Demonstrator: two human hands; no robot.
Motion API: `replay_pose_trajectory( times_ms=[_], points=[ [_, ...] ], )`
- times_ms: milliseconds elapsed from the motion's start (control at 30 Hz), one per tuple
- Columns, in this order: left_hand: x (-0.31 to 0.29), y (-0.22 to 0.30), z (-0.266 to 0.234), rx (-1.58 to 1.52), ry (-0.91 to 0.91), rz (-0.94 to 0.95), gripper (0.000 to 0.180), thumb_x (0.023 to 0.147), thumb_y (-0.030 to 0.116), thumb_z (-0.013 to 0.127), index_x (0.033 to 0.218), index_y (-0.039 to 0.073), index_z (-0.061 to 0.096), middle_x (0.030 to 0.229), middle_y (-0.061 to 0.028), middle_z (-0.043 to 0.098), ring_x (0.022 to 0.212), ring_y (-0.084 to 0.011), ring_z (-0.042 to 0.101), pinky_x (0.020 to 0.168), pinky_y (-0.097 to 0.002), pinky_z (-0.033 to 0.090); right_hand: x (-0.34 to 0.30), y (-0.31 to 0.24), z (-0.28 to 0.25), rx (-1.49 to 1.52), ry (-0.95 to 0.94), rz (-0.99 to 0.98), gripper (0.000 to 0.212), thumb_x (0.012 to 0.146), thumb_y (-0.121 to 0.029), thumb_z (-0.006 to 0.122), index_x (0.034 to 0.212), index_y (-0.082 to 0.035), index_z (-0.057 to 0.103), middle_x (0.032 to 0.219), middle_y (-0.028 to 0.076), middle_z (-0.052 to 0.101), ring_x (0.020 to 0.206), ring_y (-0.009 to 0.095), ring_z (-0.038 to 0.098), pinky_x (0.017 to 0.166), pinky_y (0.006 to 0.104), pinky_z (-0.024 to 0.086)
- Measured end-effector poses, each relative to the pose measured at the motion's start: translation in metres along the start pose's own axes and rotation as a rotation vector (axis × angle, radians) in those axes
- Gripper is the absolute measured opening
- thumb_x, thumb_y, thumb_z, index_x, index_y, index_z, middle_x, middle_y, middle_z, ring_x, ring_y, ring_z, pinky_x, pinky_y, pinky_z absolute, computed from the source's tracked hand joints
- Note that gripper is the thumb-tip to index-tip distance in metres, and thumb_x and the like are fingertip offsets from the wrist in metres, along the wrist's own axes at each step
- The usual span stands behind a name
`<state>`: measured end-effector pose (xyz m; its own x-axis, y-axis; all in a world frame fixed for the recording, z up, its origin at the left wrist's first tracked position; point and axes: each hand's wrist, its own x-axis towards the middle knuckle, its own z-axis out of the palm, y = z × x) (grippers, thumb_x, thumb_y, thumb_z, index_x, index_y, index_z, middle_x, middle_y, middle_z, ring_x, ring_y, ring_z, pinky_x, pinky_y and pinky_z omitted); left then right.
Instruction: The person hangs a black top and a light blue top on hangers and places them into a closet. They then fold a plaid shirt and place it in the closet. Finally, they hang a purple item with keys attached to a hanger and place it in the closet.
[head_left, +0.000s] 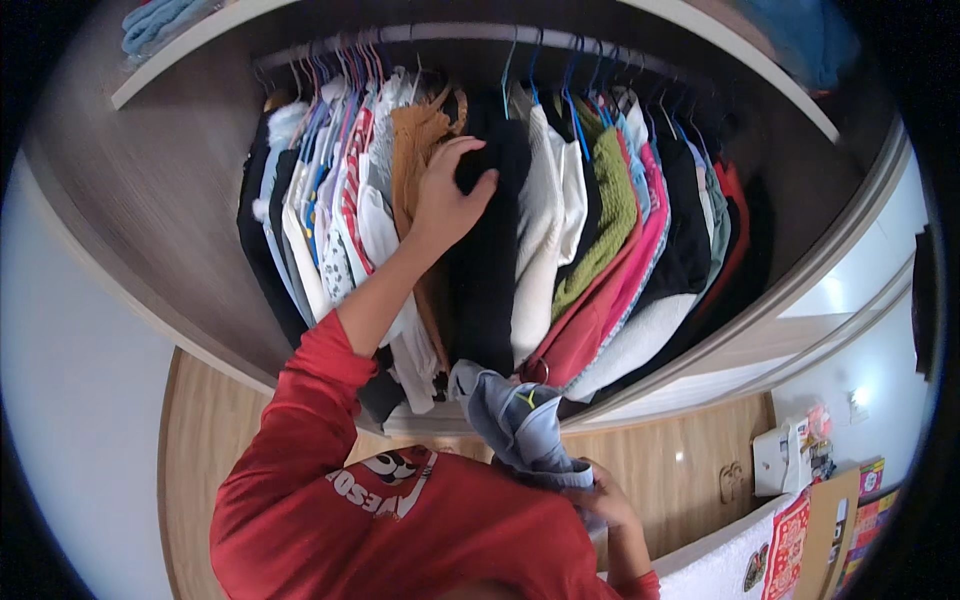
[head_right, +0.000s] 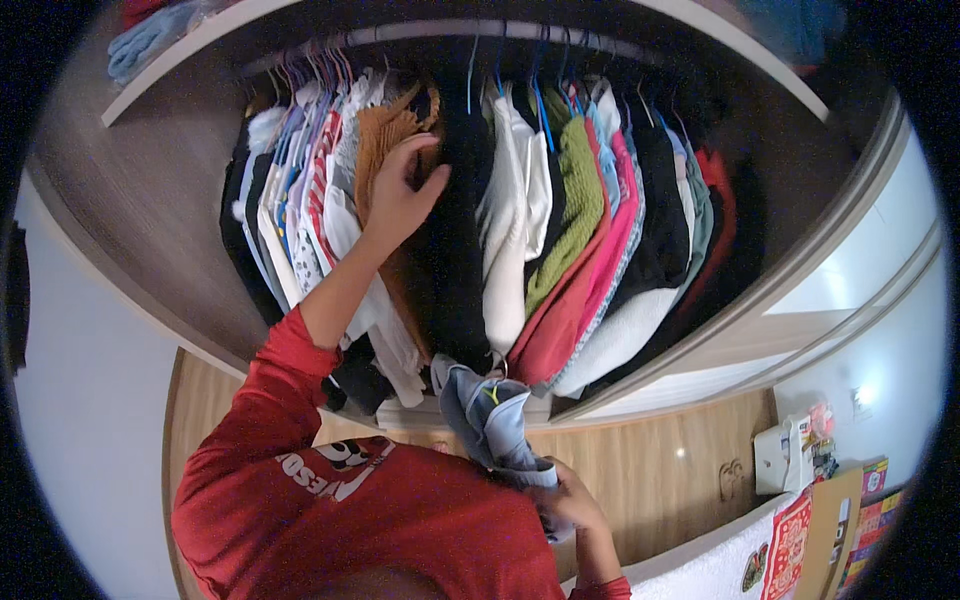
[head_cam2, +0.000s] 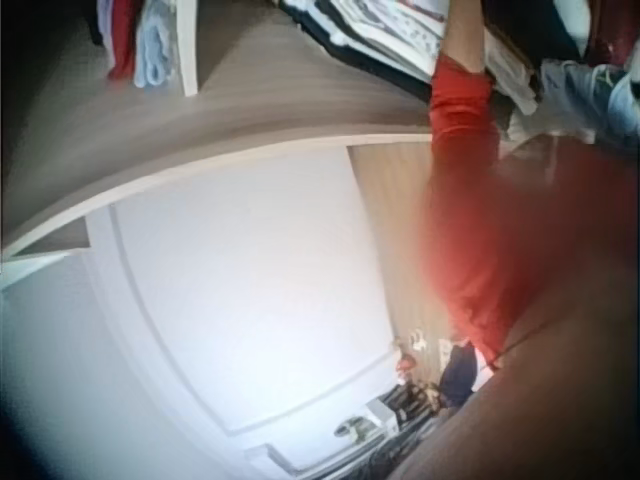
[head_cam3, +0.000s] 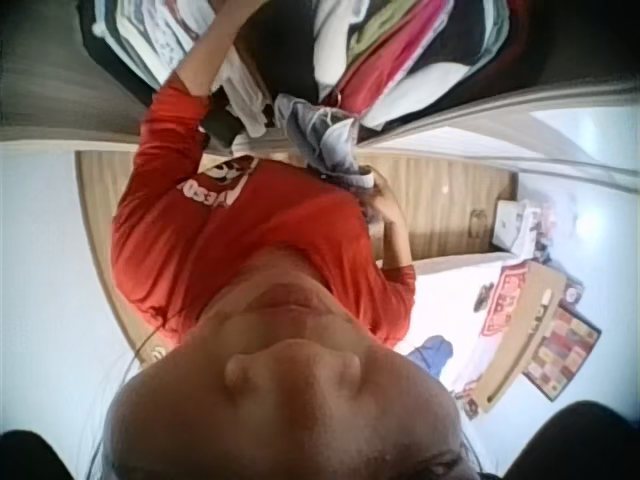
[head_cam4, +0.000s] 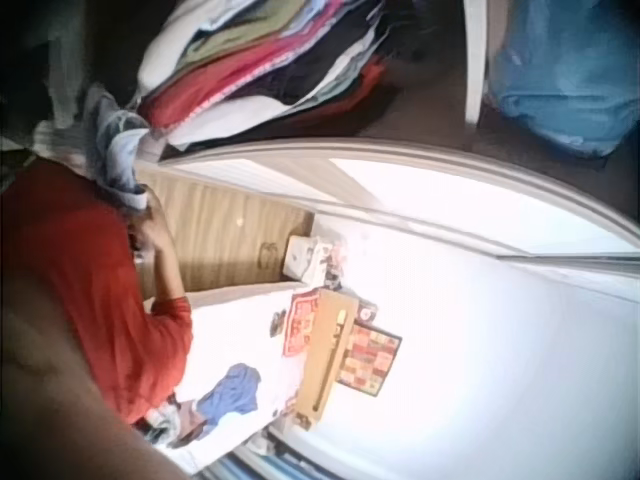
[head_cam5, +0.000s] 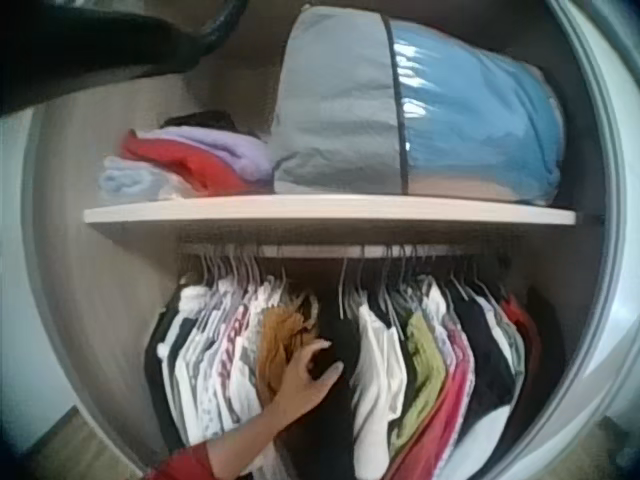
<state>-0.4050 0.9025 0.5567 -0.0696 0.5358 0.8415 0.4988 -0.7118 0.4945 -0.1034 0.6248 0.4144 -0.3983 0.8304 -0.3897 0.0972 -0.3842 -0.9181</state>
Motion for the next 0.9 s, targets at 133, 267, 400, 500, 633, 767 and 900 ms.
replay_pose_trajectory(
  times_ms=[133, 267, 400, 500, 633, 767, 900],
  points=[
    [0.009, -0.005, -0.037, 0.28, 0.093, 0.1, 0.041, 0.069, -0.002, 0.055, 0.109, 0.001, 0.046, 0.108, -0.0213, 0.05, 0.1, -0.0356, 0.05, 0.087, -0.0343, 0.039, 0.017, -0.001, 0.013, 0.037, -0.018, -0.052, 0.037, 0.07, 0.002, 0.058, 0.106, -0.003, 0.05, 0.095, 0.002, 0.056, 0.086, 0.011, 0.052, 0.078, 0.0258, 0.041],
    [0.003, -0.021, -0.047, 0.369, 0.071, 0.003, 0.052, 0.069, 0.0, 0.056, 0.118, -0.004, 0.038, 0.109, -0.0254, 0.05, 0.102, -0.0364, 0.049, 0.087, -0.0351, 0.039, 0.029, 0.012, 0.018, 0.063, -0.019, -0.063, 0.038, 0.069, 0.004, 0.057, 0.106, -0.003, 0.051, 0.097, 0.002, 0.056, 0.089, 0.012, 0.051, 0.08, 0.0261, 0.04],
    [0.01, -0.028, -0.056, 0.218, -0.026, -0.275, 0.059, 0.066, 0.0, 0.056, 0.12, -0.009, 0.034, 0.113, -0.0276, 0.045, 0.106, -0.0378, 0.045, 0.091, -0.037, 0.035, 0.029, 0.01, 0.02, 0.087, -0.05, -0.091, 0.037, 0.068, 0.004, 0.058, 0.104, -0.003, 0.051, 0.097, 0.003, 0.056, 0.089, 0.012, 0.051, 0.081, 0.0264, 0.04],
    [0.002, -0.094, -0.058, 0.193, -0.121, -0.35, 0.059, 0.07, 0.001, 0.057, 0.124, -0.001, 0.034, 0.108, -0.0165, 0.054, 0.101, -0.0233, 0.052, 0.087, -0.0283, 0.038, 0.03, 0.006, 0.023, 0.001, -0.074, -0.137, 0.035, 0.068, 0.004, 0.058, 0.102, -0.003, 0.052, 0.096, 0.003, 0.056, 0.089, 0.012, 0.051, 0.081, 0.0262, 0.039],
    [0.004, -0.095, -0.016, -0.289, -0.104, -0.456, 0.067, 0.066, 0.003, 0.049, 0.129, -0.002, 0.024, 0.117, -0.0206, 0.045, 0.108, -0.0297, 0.044, 0.093, -0.0318, 0.032, 0.027, 0.013, 0.027, 0.018, 0.021, -0.087, 0.034, 0.069, 0.004, 0.058, 0.101, -0.003, 0.052, 0.096, 0.003, 0.056, 0.089, 0.012, 0.05, 0.081, 0.0259, 0.039],
    [0.014, -0.034, 0.056, -0.235, -0.362, -0.522, 0.074, 0.063, 0.0, 0.045, 0.131, -0.003, 0.015, 0.123, -0.0297, 0.034, 0.114, -0.0364, 0.036, 0.097, -0.0356, 0.027, 0.023, 0.01, 0.035, 0.048, 0.045, -0.063, 0.032, 0.07, 0.004, 0.057, 0.101, -0.003, 0.052, 0.095, 0.002, 0.056, 0.089, 0.011, 0.05, 0.08, 0.0258, 0.039],
    [0.008, -0.046, 0.119, -0.194, -0.212, -0.46, 0.076, 0.067, 0.005, 0.05, 0.133, -0.002, 0.012, 0.124, -0.0234, 0.037, 0.115, -0.0324, 0.038, 0.095, -0.0326, 0.03, 0.025, 0.01, 0.039, 0.025, 0.05, -0.033, 0.03, 0.072, 0.003, 0.057, 0.102, -0.003, 0.052, 0.095, 0.002, 0.056, 0.088, 0.011, 0.05, 0.079, 0.0254, 0.04]
  ],
)
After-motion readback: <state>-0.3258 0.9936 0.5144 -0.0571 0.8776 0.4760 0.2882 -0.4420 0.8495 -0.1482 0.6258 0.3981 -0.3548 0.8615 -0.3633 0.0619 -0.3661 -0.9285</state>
